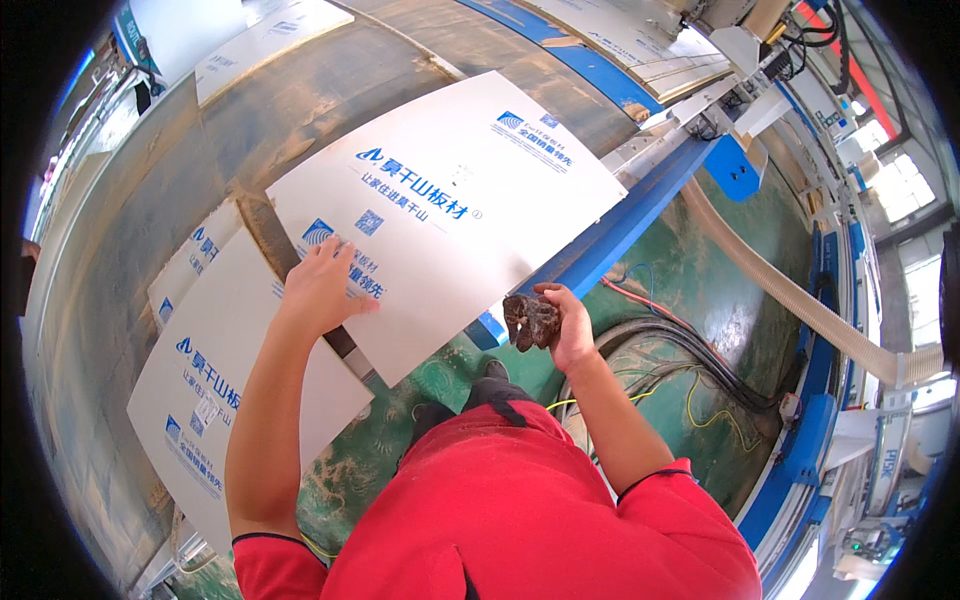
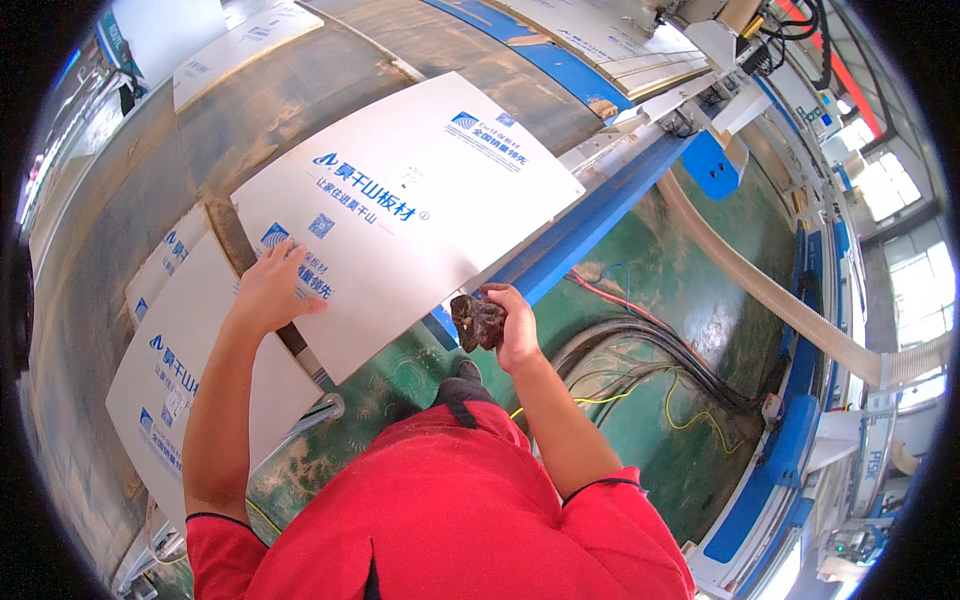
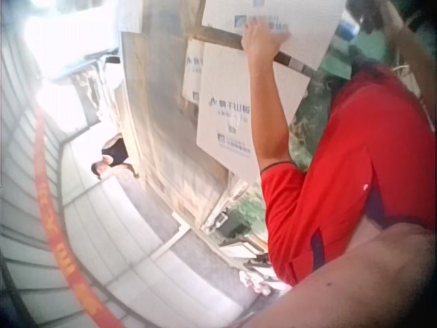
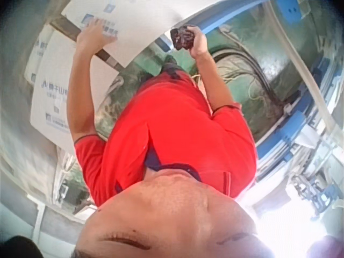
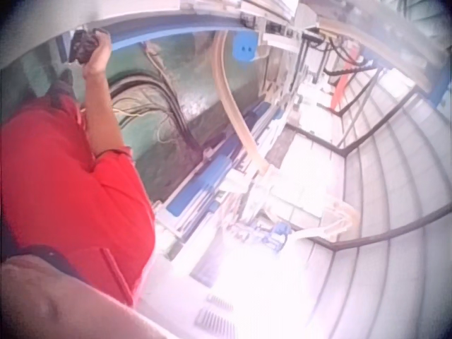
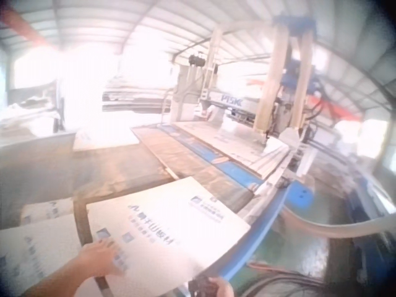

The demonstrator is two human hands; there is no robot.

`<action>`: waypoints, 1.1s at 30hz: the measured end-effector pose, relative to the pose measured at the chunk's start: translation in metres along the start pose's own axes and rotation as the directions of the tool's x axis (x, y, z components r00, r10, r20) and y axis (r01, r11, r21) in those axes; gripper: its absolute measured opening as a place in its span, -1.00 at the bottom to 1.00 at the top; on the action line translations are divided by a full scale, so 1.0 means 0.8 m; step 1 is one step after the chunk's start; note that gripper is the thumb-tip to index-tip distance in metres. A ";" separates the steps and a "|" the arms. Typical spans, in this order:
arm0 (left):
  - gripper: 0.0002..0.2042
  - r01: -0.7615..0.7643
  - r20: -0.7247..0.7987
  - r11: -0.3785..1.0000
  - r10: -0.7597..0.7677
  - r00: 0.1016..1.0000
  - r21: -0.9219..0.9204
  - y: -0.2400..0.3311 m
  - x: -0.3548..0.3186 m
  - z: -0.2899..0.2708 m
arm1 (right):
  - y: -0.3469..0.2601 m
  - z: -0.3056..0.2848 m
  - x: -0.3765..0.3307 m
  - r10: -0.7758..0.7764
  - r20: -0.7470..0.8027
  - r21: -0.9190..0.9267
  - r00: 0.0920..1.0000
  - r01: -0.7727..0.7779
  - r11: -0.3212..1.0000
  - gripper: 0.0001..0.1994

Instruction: The person cleans large white boards with a cloth, wiping the edges and surfaces before placing them onto a stack.

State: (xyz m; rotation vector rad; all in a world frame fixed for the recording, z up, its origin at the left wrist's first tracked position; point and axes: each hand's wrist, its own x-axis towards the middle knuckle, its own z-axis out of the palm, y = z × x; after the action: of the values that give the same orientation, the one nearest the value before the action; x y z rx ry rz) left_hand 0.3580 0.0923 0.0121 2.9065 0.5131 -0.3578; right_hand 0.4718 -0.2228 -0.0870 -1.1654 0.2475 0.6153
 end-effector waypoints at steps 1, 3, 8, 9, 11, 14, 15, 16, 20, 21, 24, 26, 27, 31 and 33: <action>-0.16 0.004 -0.010 1.000 -0.004 1.000 0.008 0.004 0.003 -0.001 | -0.016 -0.002 -0.003 0.011 0.028 -0.019 1.000 -0.010 1.000 -0.68; -0.16 0.026 0.003 1.000 -0.026 1.000 0.014 0.016 0.007 -0.007 | -0.033 -0.022 0.008 0.008 0.047 -0.114 0.999 -0.003 0.993 -0.64; -0.16 0.056 0.033 0.998 -0.057 0.998 0.023 0.045 0.019 -0.025 | -0.046 -0.053 0.048 0.089 -0.065 -0.095 0.994 -0.095 0.991 -0.73; -0.16 0.060 0.038 0.998 -0.060 0.997 0.014 0.052 0.021 -0.030 | -0.044 -0.069 0.070 0.113 -0.096 -0.006 0.989 -0.114 0.993 -0.76; -0.15 0.078 0.040 0.997 -0.079 0.996 0.006 0.061 0.021 -0.035 | -0.070 -0.073 0.091 0.105 -0.148 0.122 0.983 -0.087 0.989 -0.86; -0.14 0.084 0.030 0.996 -0.084 0.996 0.008 0.076 0.026 -0.036 | -0.117 -0.102 0.155 -0.045 -0.285 0.136 0.957 0.087 0.987 -0.92; -0.14 0.092 0.029 0.996 -0.093 0.995 0.009 0.080 0.028 -0.038 | -0.137 -0.103 0.168 -0.085 -0.332 0.097 0.940 0.123 0.988 -0.93; -0.14 0.096 0.027 0.995 -0.096 0.995 0.009 0.084 0.030 -0.040 | -0.158 -0.105 0.179 -0.128 -0.380 0.055 0.916 0.160 0.986 -0.94; -0.15 0.083 0.014 0.996 -0.082 0.996 -0.027 0.089 0.037 -0.052 | -0.278 -0.122 0.197 -0.340 -0.537 0.191 0.772 0.504 0.843 -0.93; -0.15 0.067 0.006 0.997 -0.067 0.998 -0.029 0.092 0.043 -0.055 | -0.309 -0.140 0.207 -0.441 -0.566 0.128 0.697 0.603 0.788 -0.87; -0.14 0.083 0.017 0.996 -0.082 0.996 -0.035 0.100 0.051 -0.060 | -0.329 -0.159 0.221 -0.536 -0.561 -0.060 0.631 0.614 0.787 -0.71; -0.13 0.100 0.026 0.995 -0.099 0.995 -0.032 0.107 0.055 -0.062 | -0.310 -0.180 0.235 -0.521 -0.542 -0.253 0.659 0.463 0.849 -0.69; -0.13 0.101 0.027 0.995 -0.101 0.995 -0.024 0.111 0.058 -0.062 | -0.282 -0.194 0.253 -0.497 -0.567 -0.286 0.656 0.409 0.866 -0.68; -0.10 0.155 0.065 0.987 -0.152 0.986 -0.034 0.128 0.056 -0.066 | -0.286 -0.173 0.250 -0.233 -0.411 -0.008 0.882 0.252 0.968 -0.69; -0.10 0.175 0.081 0.984 -0.171 0.982 -0.043 0.137 0.058 -0.073 | -0.340 -0.165 0.268 -0.431 -0.510 0.075 0.744 0.538 0.840 -0.72</action>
State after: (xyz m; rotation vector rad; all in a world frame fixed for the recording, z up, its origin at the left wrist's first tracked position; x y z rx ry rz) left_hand 0.4511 0.0172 0.0696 2.7944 0.7531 -0.4711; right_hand 0.8181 -0.3431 -0.0305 -1.0914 0.3979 -0.1797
